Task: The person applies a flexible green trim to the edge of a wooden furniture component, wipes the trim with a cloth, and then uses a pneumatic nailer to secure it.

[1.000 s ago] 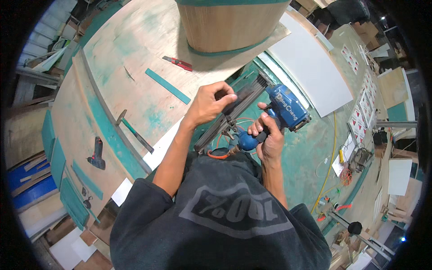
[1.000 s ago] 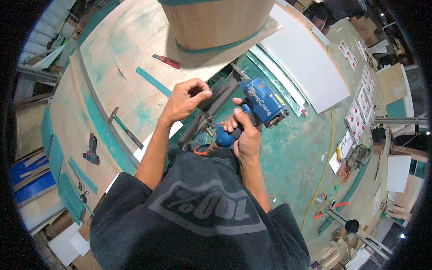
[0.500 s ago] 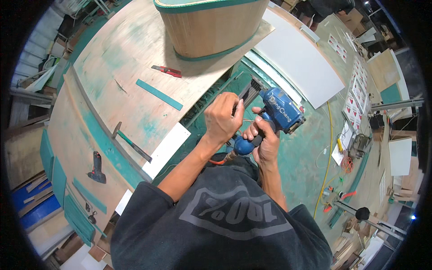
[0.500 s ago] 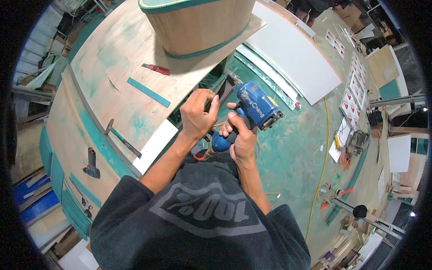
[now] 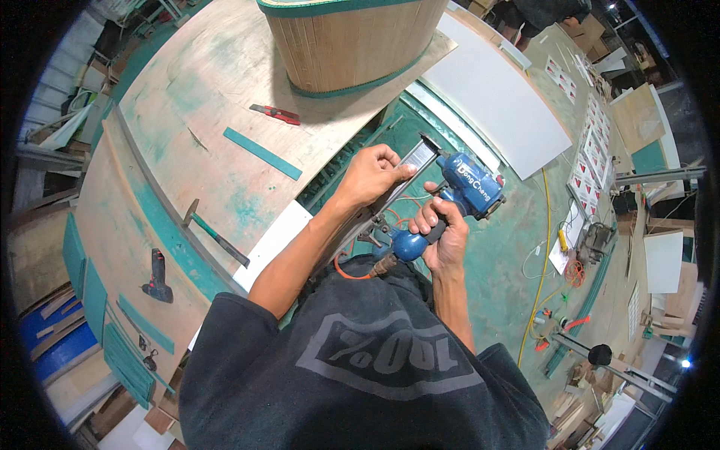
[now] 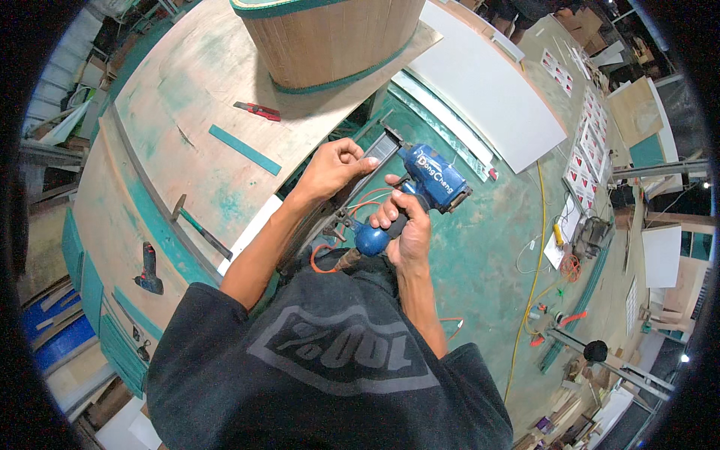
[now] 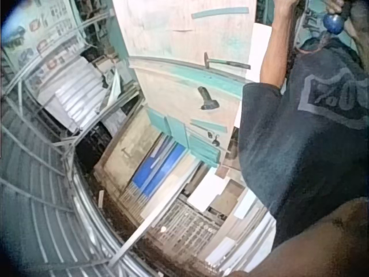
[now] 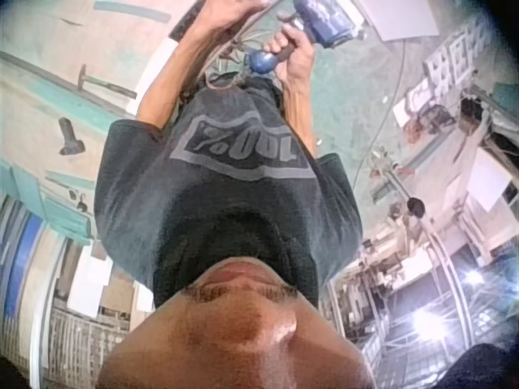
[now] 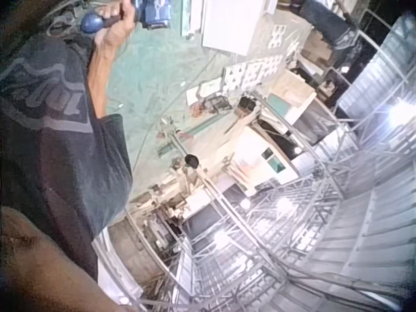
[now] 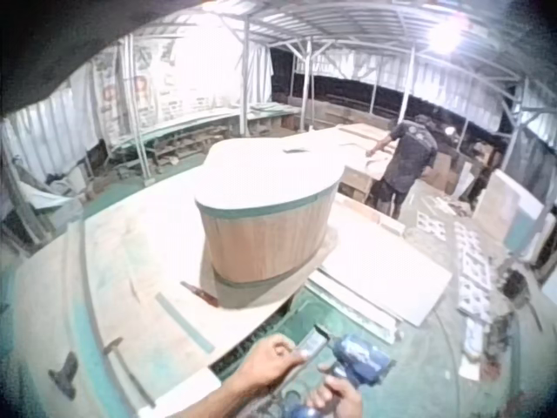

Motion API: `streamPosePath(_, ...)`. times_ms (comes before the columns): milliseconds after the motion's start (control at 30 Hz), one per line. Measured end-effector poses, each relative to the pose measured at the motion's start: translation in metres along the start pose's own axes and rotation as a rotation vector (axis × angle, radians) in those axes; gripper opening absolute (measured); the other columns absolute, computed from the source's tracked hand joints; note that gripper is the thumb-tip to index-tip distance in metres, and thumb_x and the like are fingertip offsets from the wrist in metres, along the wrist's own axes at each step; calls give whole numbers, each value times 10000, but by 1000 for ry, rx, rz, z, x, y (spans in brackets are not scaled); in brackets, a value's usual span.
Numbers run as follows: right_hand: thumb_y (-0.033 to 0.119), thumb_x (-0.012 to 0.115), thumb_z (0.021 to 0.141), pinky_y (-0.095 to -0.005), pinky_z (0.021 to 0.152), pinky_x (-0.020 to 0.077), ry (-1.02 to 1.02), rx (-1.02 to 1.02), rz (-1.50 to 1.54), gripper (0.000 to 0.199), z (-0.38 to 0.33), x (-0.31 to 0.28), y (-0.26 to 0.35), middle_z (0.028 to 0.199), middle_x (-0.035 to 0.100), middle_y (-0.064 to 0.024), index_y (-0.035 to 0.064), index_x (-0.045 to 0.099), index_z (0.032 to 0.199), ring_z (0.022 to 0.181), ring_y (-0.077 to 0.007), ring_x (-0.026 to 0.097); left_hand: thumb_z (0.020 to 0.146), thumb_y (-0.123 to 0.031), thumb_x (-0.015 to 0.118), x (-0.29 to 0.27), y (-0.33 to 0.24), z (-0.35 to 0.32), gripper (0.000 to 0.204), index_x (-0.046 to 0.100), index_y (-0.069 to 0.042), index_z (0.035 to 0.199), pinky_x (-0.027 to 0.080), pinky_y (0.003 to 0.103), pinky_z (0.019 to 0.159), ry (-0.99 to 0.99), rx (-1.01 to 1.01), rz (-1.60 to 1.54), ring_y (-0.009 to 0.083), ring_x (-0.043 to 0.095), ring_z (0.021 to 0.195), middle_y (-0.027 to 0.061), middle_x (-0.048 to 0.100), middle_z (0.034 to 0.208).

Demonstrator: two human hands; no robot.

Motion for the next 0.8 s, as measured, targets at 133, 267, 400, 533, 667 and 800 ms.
streamPosePath(133,154,521,953,-330,601,452,12,33,62,311,4,-9,-1,634,435,13,-8,544,1218,560,-118,463,842,-339,794,3,-8,0,371,635,-13,765,425,288,539,-61,71,341,81,540,610,44,618,642)
streamPosePath(267,163,516,950,-324,582,457,-4,27,106,309,10,-21,-5,618,456,14,-18,576,1193,545,-116,466,863,-407,753,3,2,9,405,684,-12,801,467,338,583,-123,103,515,133,580,630,82,642,665)
streamPosePath(400,161,519,945,-319,583,463,-62,24,149,319,13,-26,-4,611,462,17,-18,585,1201,542,-115,469,922,-399,697,-39,9,5,406,689,5,886,491,314,636,-116,135,457,144,612,693,85,668,748)
streamPosePath(533,172,529,944,-320,585,466,-62,-12,214,323,15,-36,-2,605,461,20,-5,586,1208,545,-113,475,999,-320,608,-101,-12,-44,309,650,-19,943,519,258,752,-120,49,166,109,631,777,53,677,860)
streamPosePath(667,176,534,945,-324,584,466,-90,-67,240,332,17,-35,-2,601,464,20,27,573,1239,546,-112,479,987,-389,610,-115,45,-96,388,640,-5,937,521,285,794,-191,-164,3,138,640,811,71,677,856)
streamPosePath(800,168,536,944,-327,581,466,-118,-118,176,343,17,-26,0,599,464,17,48,555,1266,541,-113,478,977,-436,603,-83,80,-113,416,631,-21,966,546,321,836,-401,-294,-686,201,666,871,110,684,923)
Point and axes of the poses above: each hand's wrist, its own z-axis towards the middle knuckle, its own x-axis out of the palm, y = z × x, the point moved 1 cm from there along z, towards the middle knuckle
